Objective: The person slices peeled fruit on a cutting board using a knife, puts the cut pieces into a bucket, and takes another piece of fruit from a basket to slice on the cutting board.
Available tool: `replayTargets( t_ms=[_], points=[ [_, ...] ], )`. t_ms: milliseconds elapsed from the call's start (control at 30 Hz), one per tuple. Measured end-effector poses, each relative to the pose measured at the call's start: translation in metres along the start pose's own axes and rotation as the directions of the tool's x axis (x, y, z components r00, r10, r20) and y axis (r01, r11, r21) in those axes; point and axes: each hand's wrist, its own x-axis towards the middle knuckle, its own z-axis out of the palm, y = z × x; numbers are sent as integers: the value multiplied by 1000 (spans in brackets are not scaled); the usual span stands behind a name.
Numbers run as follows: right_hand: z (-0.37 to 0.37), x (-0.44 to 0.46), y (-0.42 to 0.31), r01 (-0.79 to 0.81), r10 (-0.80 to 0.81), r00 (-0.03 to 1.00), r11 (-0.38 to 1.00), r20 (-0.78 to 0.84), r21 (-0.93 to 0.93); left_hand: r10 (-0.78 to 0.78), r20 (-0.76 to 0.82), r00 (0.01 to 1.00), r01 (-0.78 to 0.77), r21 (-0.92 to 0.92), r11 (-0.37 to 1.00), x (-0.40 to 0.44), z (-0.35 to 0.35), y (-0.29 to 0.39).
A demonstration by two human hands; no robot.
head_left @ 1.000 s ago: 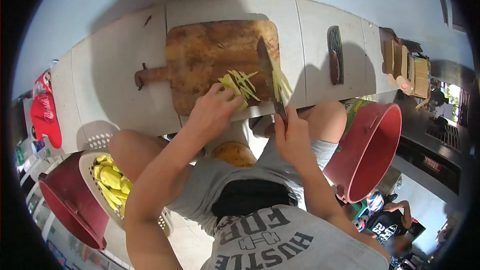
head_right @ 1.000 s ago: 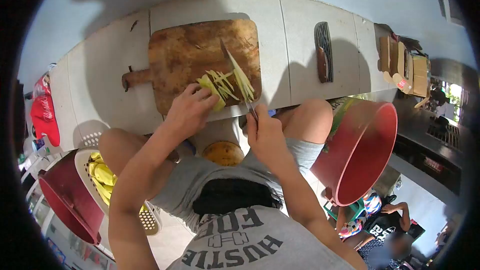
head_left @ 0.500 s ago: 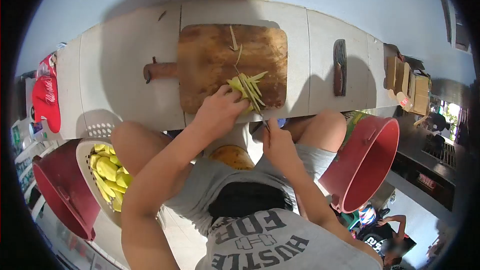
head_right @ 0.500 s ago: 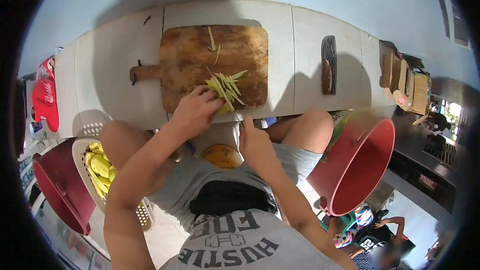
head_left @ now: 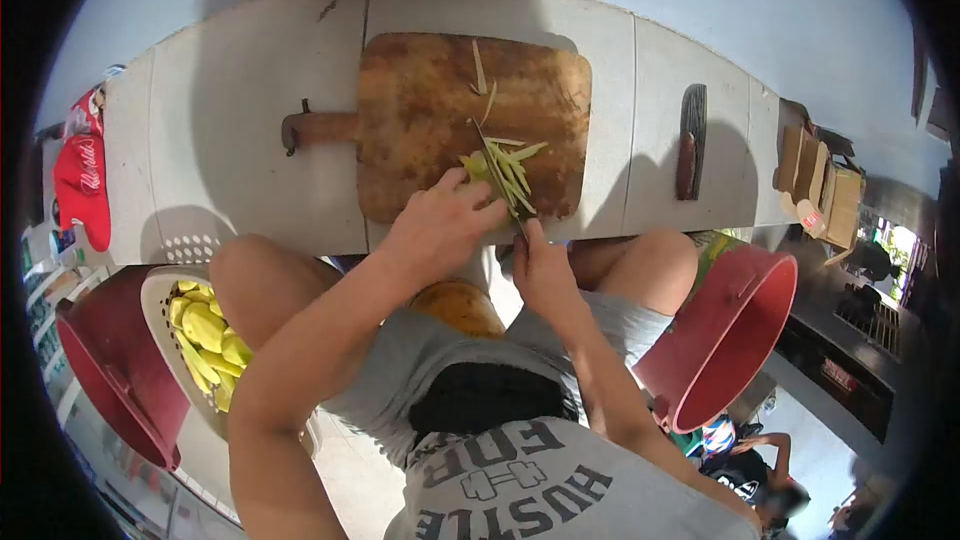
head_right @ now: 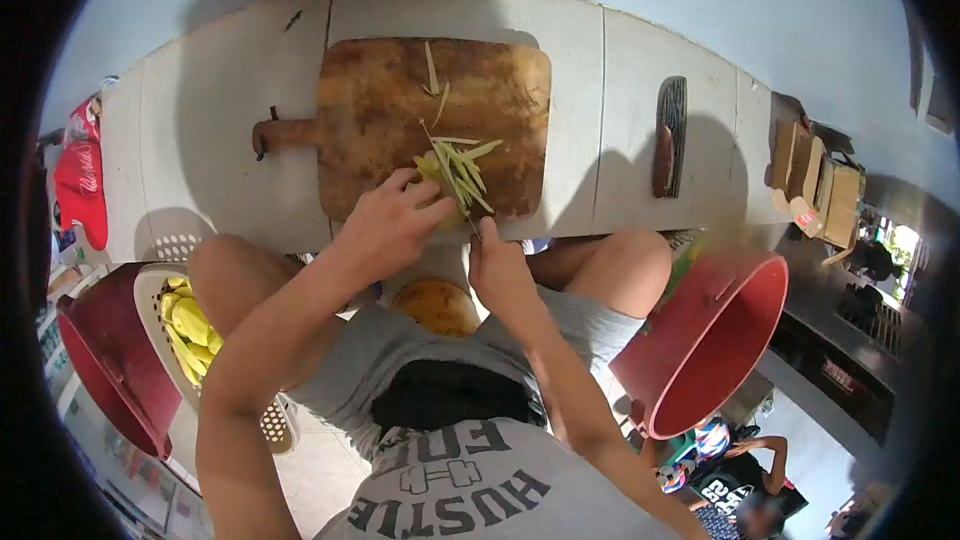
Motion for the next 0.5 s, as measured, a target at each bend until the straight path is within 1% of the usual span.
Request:
replayTargets(
  t_ms=[33, 100, 233, 300, 367, 433, 500],
  points=[
    [0, 2, 0, 2, -2, 1000, 1000, 1, 4, 5, -14, 1000, -5, 14, 1000, 0, 1, -2],
    [-7, -7, -6, -68, 68, 998, 998, 8, -1, 18, -9, 1000, -18, 14, 1000, -5, 4, 1],
    [-32, -27, -24, -31, 32, 999, 999, 28, -43, 30, -16, 999, -30, -6, 1000, -8, 7, -3],
    [-39, -31, -28, -131, 133, 986, 991, 103, -28, 40, -26, 999, -40, 0, 999, -5, 7, -2],
    [-35, -30, -26, -137, 140, 984, 990, 107, -28, 44, -46, 998, -44, -19, 999, -5, 6, -3],
    [-18, -24, -19, -147, 149, 982, 989, 119, -25, 30, -31, 999, -30, -10, 1000, -5, 4, -3],
    [7, -7, -3, -29, 29, 999, 999, -17, -38, 28, -21, 999, -28, -1, 1000, -5, 5, 0]
  ],
)
